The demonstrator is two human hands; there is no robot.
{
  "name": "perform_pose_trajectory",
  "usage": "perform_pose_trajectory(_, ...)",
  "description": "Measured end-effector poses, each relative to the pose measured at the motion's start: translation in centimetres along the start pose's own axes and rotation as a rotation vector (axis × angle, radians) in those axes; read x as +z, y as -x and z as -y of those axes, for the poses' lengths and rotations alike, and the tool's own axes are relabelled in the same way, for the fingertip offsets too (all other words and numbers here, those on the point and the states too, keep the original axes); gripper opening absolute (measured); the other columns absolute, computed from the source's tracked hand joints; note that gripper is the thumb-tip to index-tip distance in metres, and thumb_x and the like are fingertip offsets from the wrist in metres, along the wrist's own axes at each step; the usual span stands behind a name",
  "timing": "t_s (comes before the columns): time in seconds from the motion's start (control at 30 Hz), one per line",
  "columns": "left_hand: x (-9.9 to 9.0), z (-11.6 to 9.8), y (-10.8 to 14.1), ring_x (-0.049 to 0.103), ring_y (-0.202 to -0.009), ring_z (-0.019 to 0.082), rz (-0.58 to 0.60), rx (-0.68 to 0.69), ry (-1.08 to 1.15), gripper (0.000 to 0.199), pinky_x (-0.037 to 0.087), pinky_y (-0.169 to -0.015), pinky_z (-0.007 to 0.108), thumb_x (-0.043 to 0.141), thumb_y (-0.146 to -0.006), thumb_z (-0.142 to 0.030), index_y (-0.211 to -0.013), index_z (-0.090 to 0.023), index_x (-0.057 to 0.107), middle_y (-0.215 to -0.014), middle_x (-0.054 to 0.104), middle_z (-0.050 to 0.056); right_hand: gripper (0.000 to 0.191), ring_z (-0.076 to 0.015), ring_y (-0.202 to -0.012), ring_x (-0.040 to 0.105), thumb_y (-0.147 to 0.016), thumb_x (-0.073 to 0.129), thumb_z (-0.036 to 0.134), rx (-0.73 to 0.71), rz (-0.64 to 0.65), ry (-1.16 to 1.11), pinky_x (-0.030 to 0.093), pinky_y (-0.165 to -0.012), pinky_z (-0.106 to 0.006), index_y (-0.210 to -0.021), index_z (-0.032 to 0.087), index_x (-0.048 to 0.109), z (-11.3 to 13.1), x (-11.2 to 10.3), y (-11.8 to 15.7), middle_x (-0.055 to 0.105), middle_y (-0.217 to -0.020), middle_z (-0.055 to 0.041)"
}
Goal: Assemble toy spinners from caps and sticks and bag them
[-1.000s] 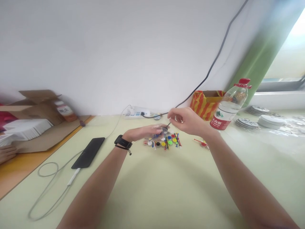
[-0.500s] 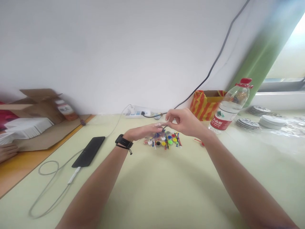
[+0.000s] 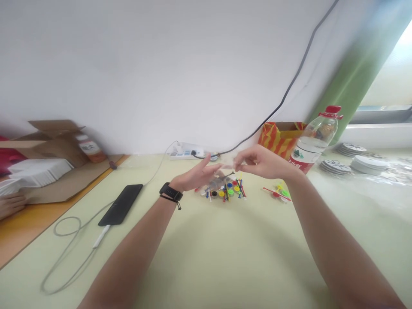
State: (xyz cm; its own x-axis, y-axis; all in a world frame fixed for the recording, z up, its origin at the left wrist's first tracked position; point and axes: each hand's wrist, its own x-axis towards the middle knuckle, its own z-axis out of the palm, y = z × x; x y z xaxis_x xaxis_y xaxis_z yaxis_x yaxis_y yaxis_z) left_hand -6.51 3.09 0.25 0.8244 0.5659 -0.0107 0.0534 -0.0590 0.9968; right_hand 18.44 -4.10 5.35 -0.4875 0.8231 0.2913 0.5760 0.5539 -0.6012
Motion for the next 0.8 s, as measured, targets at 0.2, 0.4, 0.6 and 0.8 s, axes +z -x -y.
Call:
perform_pose_trajectory(0.2,1.5,1.7,-1.6,0.061,-0.072,0.020,0.168,-0.174,0.331,0.073,0.045,-0.066,0.031,0.040,-0.092,-0.076,-0.131,-0.019,0.062,-0.100,0.071,0.013,0.012,-0.0204,-0.076,0.064,-0.082,0.064,0.023,0.049,-0.147,-0.069,0.048,-0.064,-0.030,-0.077,0.020,0.073,-0.9,-0.8,0.4,0.073,-0.082,-0.0049)
perform_pose_trajectory(0.4,2.5,2.5,-1.7,0.063,-0.073,0.016,0.209,-0.156,0.268,0.049,0.048,-0.066,0.029,0.069,-0.089,-0.053,-0.121,-0.016,0.067,-0.101,0.070,0.011,0.021,-0.0219,-0.092,0.066,-0.091,0.059,0.031,0.132,-0.309,-0.115,0.053,-0.077,-0.033,-0.105,0.022,0.070,-3.1,-2.5,1.4,0.072,-0.104,-0.0077)
perform_pose_trajectory(0.6,2.0,0.9,-1.2,0.070,-0.095,0.021,0.009,-0.107,0.138,0.043,0.057,-0.081,0.031,0.083,-0.080,-0.044,-0.110,-0.015,0.070,-0.112,0.072,0.014,0.022,-0.0228,-0.081,0.065,-0.083,0.068,0.040,0.439,-0.151,0.265,0.049,-0.066,-0.032,-0.095,0.023,0.073,-7.7,-5.1,4.2,0.072,-0.095,-0.0074)
perform_pose_trajectory(0.8,5.3,6.0,0.9,0.072,-0.078,0.018,-0.331,-0.055,0.125,0.043,0.059,-0.079,0.034,0.090,-0.070,-0.041,-0.091,-0.014,0.065,-0.088,0.074,0.008,0.031,-0.0279,-0.092,0.067,-0.065,0.080,0.036,0.652,0.272,0.355,0.050,-0.068,-0.032,-0.091,0.021,0.074,-11.3,-1.9,5.4,0.072,-0.104,-0.0095)
